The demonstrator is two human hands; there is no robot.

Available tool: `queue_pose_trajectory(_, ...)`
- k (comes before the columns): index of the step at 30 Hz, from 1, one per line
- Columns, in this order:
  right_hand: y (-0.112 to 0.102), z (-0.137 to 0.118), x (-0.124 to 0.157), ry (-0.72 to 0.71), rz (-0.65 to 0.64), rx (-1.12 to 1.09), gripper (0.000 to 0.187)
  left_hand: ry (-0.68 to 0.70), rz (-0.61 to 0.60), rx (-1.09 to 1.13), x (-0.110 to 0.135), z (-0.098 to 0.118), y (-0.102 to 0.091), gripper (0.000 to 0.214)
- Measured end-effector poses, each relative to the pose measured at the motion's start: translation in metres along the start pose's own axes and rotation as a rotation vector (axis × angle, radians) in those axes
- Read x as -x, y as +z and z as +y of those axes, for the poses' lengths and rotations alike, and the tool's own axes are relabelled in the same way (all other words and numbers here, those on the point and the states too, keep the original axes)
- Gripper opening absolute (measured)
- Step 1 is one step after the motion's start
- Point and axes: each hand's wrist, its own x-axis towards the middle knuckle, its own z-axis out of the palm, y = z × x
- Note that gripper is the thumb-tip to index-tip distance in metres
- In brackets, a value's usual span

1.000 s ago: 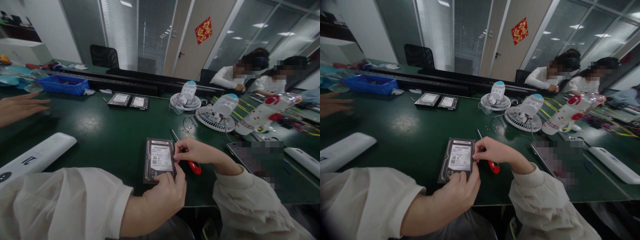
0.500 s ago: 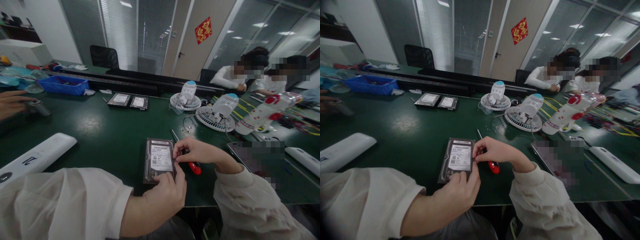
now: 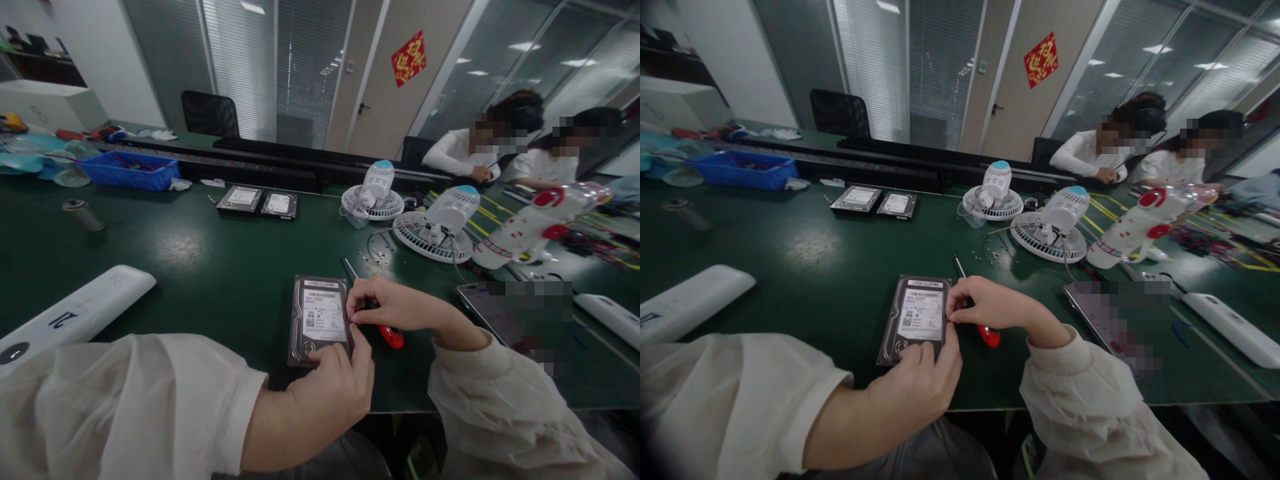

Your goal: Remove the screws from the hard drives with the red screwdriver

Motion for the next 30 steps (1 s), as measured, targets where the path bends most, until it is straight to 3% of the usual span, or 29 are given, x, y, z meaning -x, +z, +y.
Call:
queue_pose_trajectory(13,0.0059,-0.005,0.0009,-0.008,0.025,0.118,0.019,0.005,0.0,-0.002,-0.0015,-0.0014,0.0006,0.038)
queue_pose_trajectory(30,0.01,-0.0062,-0.0014,0.046,0.06,0.029,0.02,-0.008,0.023,-0.005,0.0002,0.0002,0.0019,0.034)
